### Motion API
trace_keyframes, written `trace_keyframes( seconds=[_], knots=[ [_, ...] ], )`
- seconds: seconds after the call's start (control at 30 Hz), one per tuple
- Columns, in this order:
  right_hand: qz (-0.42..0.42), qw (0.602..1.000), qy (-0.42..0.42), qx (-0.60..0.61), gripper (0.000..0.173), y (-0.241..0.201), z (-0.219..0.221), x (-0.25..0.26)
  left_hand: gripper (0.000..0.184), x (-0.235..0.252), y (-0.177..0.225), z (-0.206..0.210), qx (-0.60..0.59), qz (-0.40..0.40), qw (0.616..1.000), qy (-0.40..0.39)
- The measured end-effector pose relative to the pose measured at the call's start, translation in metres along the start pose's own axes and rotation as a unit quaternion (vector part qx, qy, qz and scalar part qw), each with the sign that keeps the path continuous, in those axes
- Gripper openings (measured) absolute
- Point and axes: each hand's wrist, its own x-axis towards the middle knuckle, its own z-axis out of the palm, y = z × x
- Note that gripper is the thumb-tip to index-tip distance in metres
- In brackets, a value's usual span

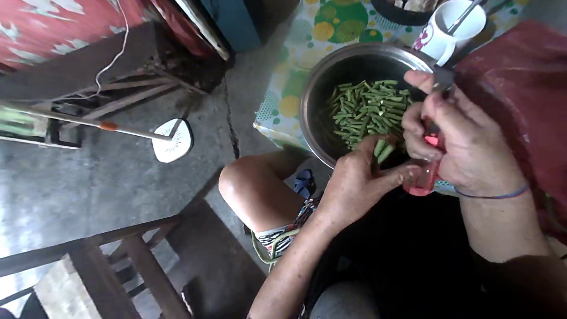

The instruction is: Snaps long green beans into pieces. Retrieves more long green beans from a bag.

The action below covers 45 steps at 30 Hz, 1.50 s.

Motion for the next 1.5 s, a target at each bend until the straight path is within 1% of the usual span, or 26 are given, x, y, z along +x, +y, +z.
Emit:
trace_keyframes(
  seconds=[0.07, 0.13, 0.2, 0.3, 0.33, 0.47, 0.53, 0.6, 0.73, 0.77, 0.8, 0.83, 0.87, 0.9, 0.93, 1.03, 1.13, 1.17, 1.23, 1.27, 1.33, 1.37, 1.4, 1.43, 1.47, 1.5],
  knots=[
    [-0.006, 0.993, 0.018, 0.113, 0.040, -0.005, 0.007, 0.001, 0.032, -0.002, 0.003, 0.003, 0.000, 0.004, 0.999, -0.037],
    [-0.022, 0.990, 0.034, 0.136, 0.045, -0.006, 0.011, 0.002, 0.022, -0.003, 0.004, 0.009, -0.027, 0.021, 0.998, -0.052],
    [-0.030, 0.994, 0.056, 0.091, 0.048, -0.005, 0.016, 0.002, 0.020, -0.005, 0.003, 0.015, -0.061, 0.031, 0.997, -0.025],
    [-0.049, 0.997, 0.056, 0.031, 0.038, 0.004, 0.021, -0.005, 0.017, -0.006, 0.000, 0.019, -0.058, 0.038, 0.997, 0.041],
    [-0.050, 0.997, 0.052, 0.024, 0.035, 0.007, 0.021, -0.006, 0.018, -0.005, -0.001, 0.019, -0.041, 0.042, 0.997, 0.051],
    [-0.033, 0.998, 0.041, 0.034, 0.039, 0.013, 0.018, -0.009, 0.021, -0.006, 0.000, 0.019, 0.010, 0.045, 0.997, 0.055],
    [-0.049, 0.999, 0.018, 0.004, 0.039, 0.016, 0.018, -0.010, 0.022, -0.006, 0.001, 0.020, 0.004, 0.046, 0.997, 0.059],
    [-0.074, 0.997, -0.018, -0.026, 0.045, 0.017, 0.017, -0.011, 0.022, -0.005, 0.001, 0.021, -0.015, 0.051, 0.997, 0.063],
    [-0.115, 0.992, -0.031, -0.036, 0.045, 0.019, 0.014, -0.011, 0.024, -0.004, 0.002, 0.018, -0.046, 0.067, 0.996, 0.047],
    [-0.129, 0.989, -0.057, -0.037, 0.045, 0.018, 0.011, -0.011, 0.023, -0.004, 0.004, 0.016, -0.058, 0.066, 0.995, 0.040],
    [-0.139, 0.985, -0.098, -0.030, 0.051, 0.016, 0.008, -0.011, 0.021, -0.004, 0.005, 0.014, -0.075, 0.063, 0.995, 0.036],
    [-0.142, 0.980, -0.136, -0.022, 0.062, 0.014, 0.006, -0.011, 0.020, -0.005, 0.006, 0.012, -0.089, 0.061, 0.994, 0.032],
    [-0.142, 0.977, -0.158, -0.022, 0.070, 0.011, 0.005, -0.011, 0.018, -0.006, 0.007, 0.010, -0.099, 0.059, 0.993, 0.026],
    [-0.144, 0.977, -0.157, -0.018, 0.072, 0.010, 0.005, -0.012, 0.018, -0.007, 0.008, 0.008, -0.102, 0.061, 0.993, 0.016],
    [-0.143, 0.980, -0.134, -0.016, 0.068, 0.009, 0.006, -0.014, 0.019, -0.007, 0.009, 0.008, -0.092, 0.072, 0.993, 0.004],
    [-0.121, 0.992, -0.035, -0.010, 0.040, 0.007, 0.012, -0.016, 0.023, -0.009, 0.010, 0.011, -0.030, 0.107, 0.994, -0.019],
    [-0.114, 0.993, 0.006, 0.006, 0.023, 0.005, 0.009, -0.012, 0.024, -0.008, 0.010, 0.013, -0.001, 0.086, 0.996, -0.032],
    [-0.117, 0.993, 0.016, 0.011, 0.021, 0.004, 0.006, -0.010, 0.026, -0.008, 0.010, 0.011, -0.005, 0.062, 0.997, -0.033],
    [-0.126, 0.991, 0.036, 0.027, 0.019, 0.000, 0.000, -0.007, 0.040, -0.007, 0.013, 0.006, -0.025, 0.006, 0.999, -0.029],
    [-0.126, 0.991, 0.030, 0.018, 0.018, -0.003, -0.003, -0.007, 0.046, -0.007, 0.015, 0.003, -0.039, -0.005, 0.999, -0.025],
    [-0.104, 0.993, -0.004, -0.063, 0.014, -0.005, -0.005, -0.012, 0.053, -0.006, 0.017, -0.002, -0.065, -0.009, 0.998, -0.017],
    [-0.094, 0.988, -0.018, -0.118, 0.016, -0.004, -0.003, -0.016, 0.055, -0.005, 0.018, -0.003, -0.073, -0.011, 0.997, -0.015],
    [-0.094, 0.981, -0.036, -0.164, 0.022, -0.002, 0.001, -0.021, 0.056, -0.005, 0.018, -0.003, -0.076, -0.009, 0.997, -0.014],
    [-0.095, 0.975, -0.056, -0.191, 0.028, -0.001, 0.005, -0.024, 0.056, -0.004, 0.018, -0.002, -0.072, -0.005, 0.997, -0.016],
    [-0.093, 0.973, -0.063, -0.199, 0.030, 0.001, 0.009, -0.026, 0.056, -0.003, 0.018, -0.001, -0.060, -0.004, 0.998, -0.015],
    [-0.090, 0.974, -0.059, -0.197, 0.025, 0.004, 0.011, -0.027, 0.056, -0.003, 0.018, 0.000, -0.048, -0.004, 0.999, -0.016]
  ],
)
